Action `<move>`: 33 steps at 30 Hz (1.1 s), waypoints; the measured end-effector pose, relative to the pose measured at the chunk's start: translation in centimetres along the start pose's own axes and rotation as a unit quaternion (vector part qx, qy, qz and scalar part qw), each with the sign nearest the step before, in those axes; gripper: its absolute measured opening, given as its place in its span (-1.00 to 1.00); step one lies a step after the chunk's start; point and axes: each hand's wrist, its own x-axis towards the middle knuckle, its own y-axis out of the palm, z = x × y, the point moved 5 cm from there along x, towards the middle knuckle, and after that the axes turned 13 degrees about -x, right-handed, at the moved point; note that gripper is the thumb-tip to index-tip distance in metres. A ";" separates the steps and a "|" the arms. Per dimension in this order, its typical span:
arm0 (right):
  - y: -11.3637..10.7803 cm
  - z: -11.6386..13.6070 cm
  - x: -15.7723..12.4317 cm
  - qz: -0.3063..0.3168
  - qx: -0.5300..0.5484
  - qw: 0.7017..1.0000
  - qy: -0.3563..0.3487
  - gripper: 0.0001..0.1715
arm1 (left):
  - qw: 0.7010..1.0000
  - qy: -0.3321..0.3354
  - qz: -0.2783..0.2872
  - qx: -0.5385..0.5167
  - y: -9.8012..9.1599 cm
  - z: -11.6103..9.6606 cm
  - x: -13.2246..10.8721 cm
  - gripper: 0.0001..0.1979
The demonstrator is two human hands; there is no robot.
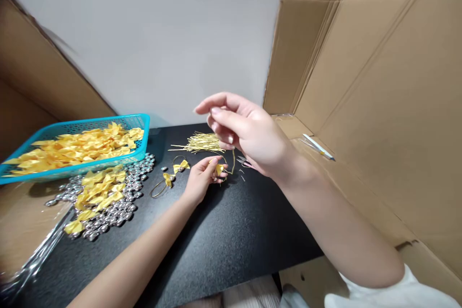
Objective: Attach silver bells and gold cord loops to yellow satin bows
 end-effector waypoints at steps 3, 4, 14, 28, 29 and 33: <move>0.0 2.1 0.5 -0.033 -0.014 0.998 -0.042 -0.92 | 1.000 0.020 0.004 0.001 0.6 0.6 0.3 -0.50; -0.3 2.7 1.1 -0.045 -0.020 0.997 -0.052 -0.94 | 1.000 0.027 0.007 0.002 0.7 0.8 0.4 -0.51; -4.6 6.5 8.2 -0.141 -0.051 0.979 -0.138 -0.89 | 0.999 0.043 0.031 -0.008 0.6 1.1 0.1 -0.57; -4.3 8.5 8.7 -0.169 -0.121 0.966 -0.151 -0.81 | 0.988 -0.024 0.086 -0.125 1.7 1.2 -0.9 -0.59; -4.5 8.3 8.7 -0.178 -0.123 0.965 -0.149 -0.82 | 0.986 -0.034 0.092 -0.132 1.6 1.2 -0.9 -0.60; -5.3 7.1 9.0 -0.200 -0.131 0.963 -0.124 -0.84 | 0.983 -0.056 0.106 -0.136 1.3 1.5 -1.0 -0.57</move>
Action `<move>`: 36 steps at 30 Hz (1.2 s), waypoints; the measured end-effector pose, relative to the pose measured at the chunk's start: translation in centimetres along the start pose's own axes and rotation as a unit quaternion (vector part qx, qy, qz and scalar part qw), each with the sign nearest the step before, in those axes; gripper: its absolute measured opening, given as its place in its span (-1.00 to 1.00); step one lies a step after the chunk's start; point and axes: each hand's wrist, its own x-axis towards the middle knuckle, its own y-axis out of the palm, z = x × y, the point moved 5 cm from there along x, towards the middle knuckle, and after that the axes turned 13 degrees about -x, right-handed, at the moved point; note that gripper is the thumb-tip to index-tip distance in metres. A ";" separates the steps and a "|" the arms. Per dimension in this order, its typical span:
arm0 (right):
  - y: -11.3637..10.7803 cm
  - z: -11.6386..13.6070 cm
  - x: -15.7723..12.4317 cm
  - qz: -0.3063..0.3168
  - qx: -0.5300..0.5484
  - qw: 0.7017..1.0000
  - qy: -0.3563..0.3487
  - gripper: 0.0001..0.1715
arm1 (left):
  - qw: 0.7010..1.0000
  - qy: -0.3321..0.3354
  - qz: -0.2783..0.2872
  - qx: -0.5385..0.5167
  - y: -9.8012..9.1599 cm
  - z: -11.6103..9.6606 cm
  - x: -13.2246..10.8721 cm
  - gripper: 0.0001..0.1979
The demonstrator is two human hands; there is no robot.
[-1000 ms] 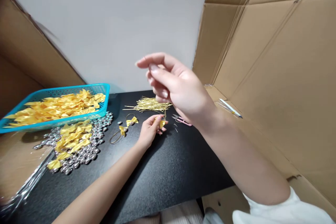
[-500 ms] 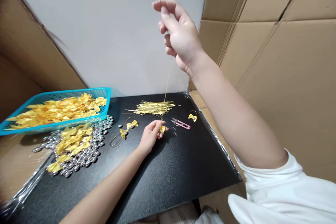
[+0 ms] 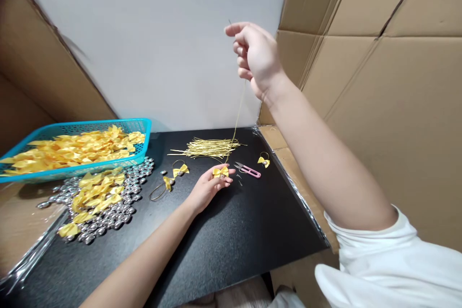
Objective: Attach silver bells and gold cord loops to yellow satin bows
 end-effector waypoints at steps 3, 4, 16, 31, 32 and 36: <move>0.0 -1.1 0.2 0.000 -0.005 1.000 0.018 -0.87 | 1.000 -0.009 0.006 0.013 -0.4 0.2 0.1 -0.60; 0.0 -1.4 0.3 0.003 -0.002 1.000 0.018 -0.88 | 1.000 -0.011 0.008 0.019 -0.5 0.3 0.1 -0.61; -0.6 -1.8 0.7 0.014 0.050 0.999 -0.012 -0.90 | 0.995 -0.003 0.045 0.094 -0.5 -0.2 -0.2 -0.47; -4.5 -8.3 4.5 -0.094 0.016 0.992 0.086 -0.91 | 0.983 -0.028 0.103 0.152 0.3 -0.2 -0.8 -0.70; -4.7 -8.4 4.6 -0.097 0.015 0.991 0.089 -0.90 | 0.982 -0.029 0.104 0.153 0.4 -0.3 -0.8 -0.70; -4.6 -8.7 4.4 -0.080 0.016 0.993 0.089 -0.88 | 0.984 -0.025 0.094 0.149 0.4 -0.4 -1.0 -0.59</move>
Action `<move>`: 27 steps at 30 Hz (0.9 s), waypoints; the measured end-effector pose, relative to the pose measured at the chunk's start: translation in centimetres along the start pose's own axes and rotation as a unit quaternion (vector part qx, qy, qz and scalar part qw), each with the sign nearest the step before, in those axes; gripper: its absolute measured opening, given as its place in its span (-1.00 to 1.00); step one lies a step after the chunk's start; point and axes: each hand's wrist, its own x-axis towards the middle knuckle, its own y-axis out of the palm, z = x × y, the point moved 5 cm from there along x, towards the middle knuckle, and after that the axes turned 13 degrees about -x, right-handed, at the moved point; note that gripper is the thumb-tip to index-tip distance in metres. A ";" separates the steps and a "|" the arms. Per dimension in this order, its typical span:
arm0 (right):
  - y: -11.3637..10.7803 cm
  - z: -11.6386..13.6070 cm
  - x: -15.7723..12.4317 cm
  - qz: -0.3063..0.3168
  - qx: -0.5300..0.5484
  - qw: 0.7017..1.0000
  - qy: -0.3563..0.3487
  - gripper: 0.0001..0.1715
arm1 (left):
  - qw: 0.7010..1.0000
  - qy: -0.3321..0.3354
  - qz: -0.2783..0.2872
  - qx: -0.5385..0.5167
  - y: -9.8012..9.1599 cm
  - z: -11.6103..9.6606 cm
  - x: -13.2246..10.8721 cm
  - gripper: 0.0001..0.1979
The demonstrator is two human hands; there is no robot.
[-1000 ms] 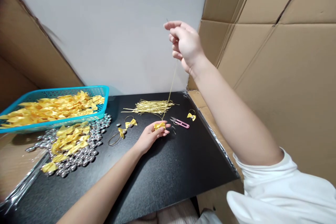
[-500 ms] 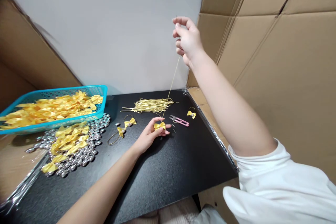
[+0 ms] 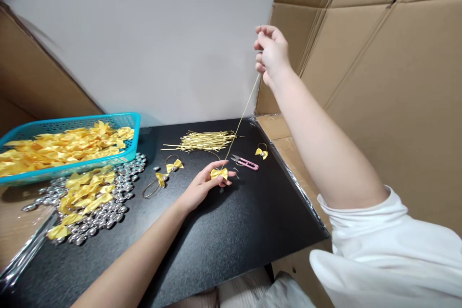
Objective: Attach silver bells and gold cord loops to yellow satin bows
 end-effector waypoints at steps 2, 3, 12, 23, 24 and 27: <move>0.1 -0.1 -0.3 0.006 0.002 1.000 0.003 -0.91 | 1.000 0.002 -0.005 -0.002 0.0 0.0 0.0 -0.61; 0.1 -0.2 -0.4 0.003 0.001 1.000 0.004 -0.89 | 1.000 0.002 -0.007 -0.003 0.0 0.0 0.0 -0.67; -1.8 1.1 -2.1 -0.013 0.008 0.999 -0.049 -0.80 | 1.000 -0.008 -0.018 -0.022 -0.2 0.2 0.1 -0.75; -4.4 0.6 -3.7 -0.071 0.054 0.994 -0.057 -0.85 | 0.997 0.008 -0.037 -0.069 -0.4 0.3 0.1 -0.69; -4.7 1.0 -4.3 -0.067 0.066 0.994 -0.051 -0.86 | 0.996 0.013 -0.042 -0.072 -0.4 0.2 0.0 -0.69; -5.8 2.4 -7.0 -0.064 0.086 0.994 -0.017 -0.81 | 0.994 0.030 -0.065 -0.083 -0.5 0.0 0.0 -0.71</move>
